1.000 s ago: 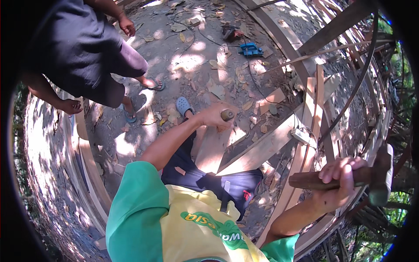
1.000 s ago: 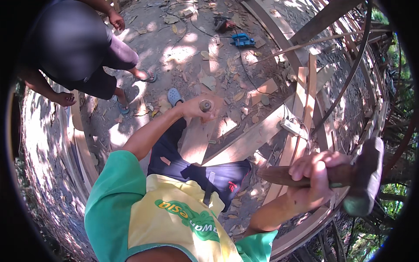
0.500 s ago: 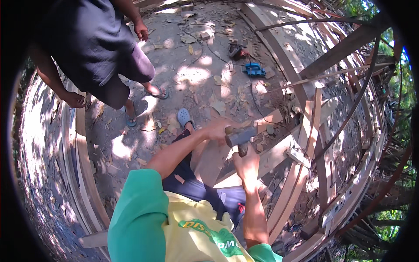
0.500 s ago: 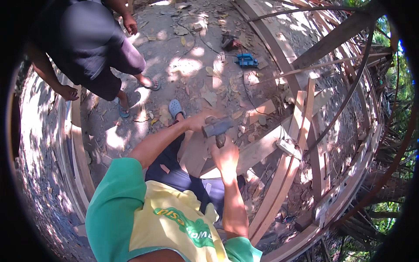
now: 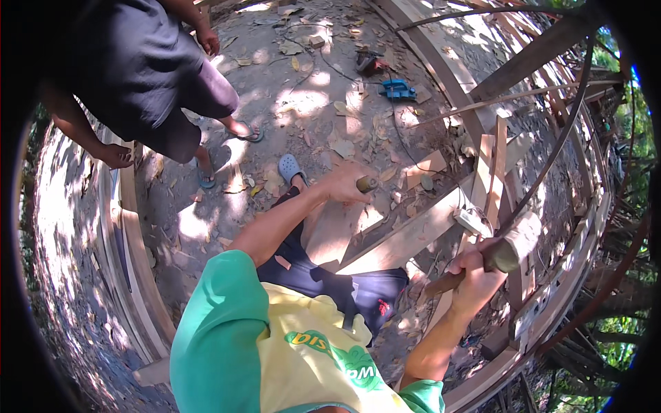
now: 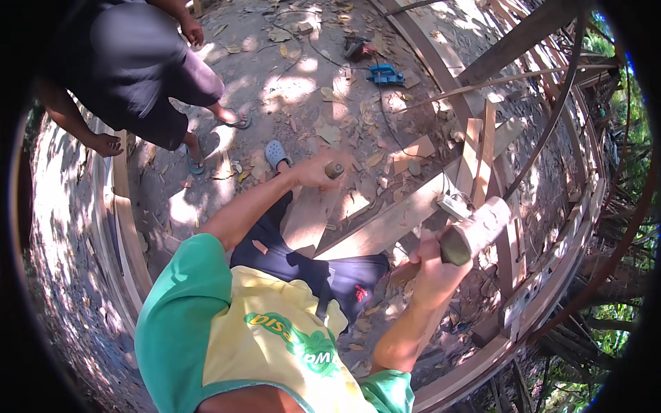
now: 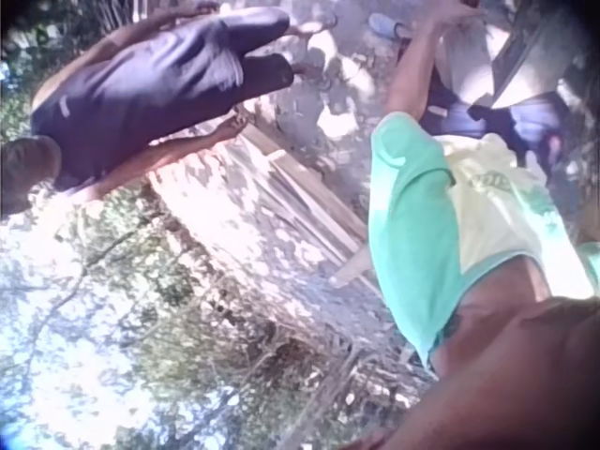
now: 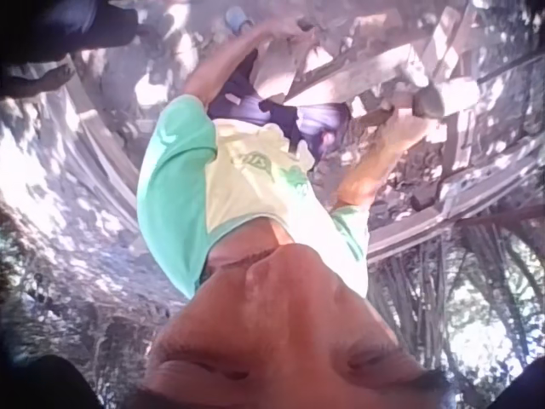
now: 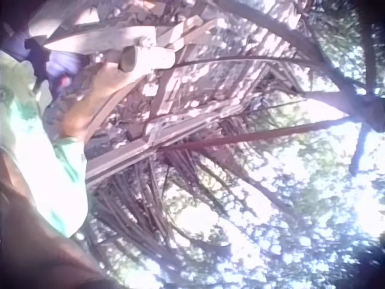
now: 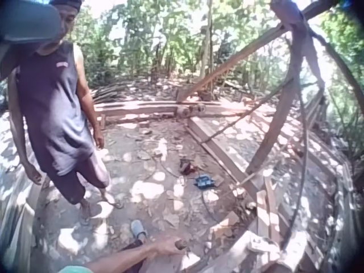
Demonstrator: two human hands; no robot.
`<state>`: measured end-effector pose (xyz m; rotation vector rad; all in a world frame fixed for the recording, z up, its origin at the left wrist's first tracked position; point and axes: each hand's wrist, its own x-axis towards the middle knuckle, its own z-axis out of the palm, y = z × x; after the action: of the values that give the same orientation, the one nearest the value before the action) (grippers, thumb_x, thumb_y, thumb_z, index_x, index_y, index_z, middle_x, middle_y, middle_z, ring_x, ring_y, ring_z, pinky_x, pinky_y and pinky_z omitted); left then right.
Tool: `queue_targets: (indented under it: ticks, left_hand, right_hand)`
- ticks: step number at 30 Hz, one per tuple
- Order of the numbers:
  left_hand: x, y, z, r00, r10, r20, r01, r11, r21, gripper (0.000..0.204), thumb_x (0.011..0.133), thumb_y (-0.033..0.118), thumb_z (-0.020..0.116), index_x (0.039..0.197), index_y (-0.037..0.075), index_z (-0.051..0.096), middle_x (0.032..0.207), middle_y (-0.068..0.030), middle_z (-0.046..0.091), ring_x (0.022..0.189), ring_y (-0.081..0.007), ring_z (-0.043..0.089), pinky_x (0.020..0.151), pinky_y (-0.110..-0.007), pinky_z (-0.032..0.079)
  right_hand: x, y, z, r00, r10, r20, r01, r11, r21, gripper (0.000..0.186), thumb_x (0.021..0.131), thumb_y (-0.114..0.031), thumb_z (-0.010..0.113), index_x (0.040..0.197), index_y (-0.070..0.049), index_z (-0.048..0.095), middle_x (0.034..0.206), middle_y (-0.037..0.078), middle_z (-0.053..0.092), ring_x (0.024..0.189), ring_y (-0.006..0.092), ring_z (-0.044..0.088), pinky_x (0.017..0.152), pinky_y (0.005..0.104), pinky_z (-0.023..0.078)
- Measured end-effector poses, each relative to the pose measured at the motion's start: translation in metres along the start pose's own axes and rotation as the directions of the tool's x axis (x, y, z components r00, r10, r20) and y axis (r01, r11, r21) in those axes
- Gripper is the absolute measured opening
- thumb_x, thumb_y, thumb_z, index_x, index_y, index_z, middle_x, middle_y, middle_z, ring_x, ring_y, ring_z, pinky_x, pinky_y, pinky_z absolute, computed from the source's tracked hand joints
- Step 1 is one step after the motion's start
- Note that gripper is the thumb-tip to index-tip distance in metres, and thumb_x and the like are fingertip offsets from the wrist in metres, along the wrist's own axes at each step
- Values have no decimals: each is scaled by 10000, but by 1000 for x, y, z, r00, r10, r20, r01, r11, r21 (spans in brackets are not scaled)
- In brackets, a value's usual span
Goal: The person chisels a wooden board using a chisel and a hammer, pauses while talking to another person standing near a wooden structure, and resumes chiseling the board with the hammer and chisel.
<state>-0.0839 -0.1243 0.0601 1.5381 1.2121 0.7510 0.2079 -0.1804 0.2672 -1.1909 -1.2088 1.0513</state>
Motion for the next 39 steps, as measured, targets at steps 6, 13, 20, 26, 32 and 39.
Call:
queue_targets:
  ticks: [6,13,20,26,32,39]
  left_hand:
    - [-8,-24,22,995,100,-9,-101,994,-30,290,763,255,777,944,50,680,847,-128,651,806,-290,620,762,-409,485]
    - [-5,-29,25,989,147,-11,-147,989,16,298,756,247,778,936,31,680,863,-150,653,772,-284,604,743,-414,478]
    - [10,-40,24,955,285,-89,-278,957,77,289,720,174,743,965,24,711,913,-107,711,882,-184,632,793,-354,494]
    - [26,-53,13,979,-123,-164,121,992,-19,343,727,271,793,941,28,681,786,-60,663,765,-158,601,711,-346,492]
    - [-2,-42,26,986,-109,-126,120,989,84,431,767,294,781,1086,29,664,878,-84,628,854,-232,600,787,-400,482]
    - [-20,-10,29,997,-77,-10,77,997,-4,386,794,349,778,960,22,656,848,-102,614,840,-241,588,780,-401,468]
  right_hand:
    - [19,-107,-21,855,-516,49,486,832,268,129,904,-36,554,877,-74,434,664,26,462,444,114,429,391,271,400]
    - [9,-91,20,727,-677,-116,634,597,491,205,894,-79,483,697,-112,434,662,8,455,531,112,452,484,328,410]
    - [-28,150,77,934,32,357,131,897,-423,223,850,-126,682,1009,25,646,775,168,698,654,304,674,666,354,530]
    - [-51,144,3,957,243,161,-144,874,-464,131,776,-59,659,893,-12,623,647,52,546,559,154,500,563,348,440]
    - [-52,43,-23,973,219,69,-203,962,-183,120,863,21,618,979,8,592,671,23,581,520,88,520,493,241,425]
    - [-11,-80,-56,910,-414,-6,412,907,89,125,884,-14,572,895,-77,465,632,33,452,487,114,420,449,267,408]
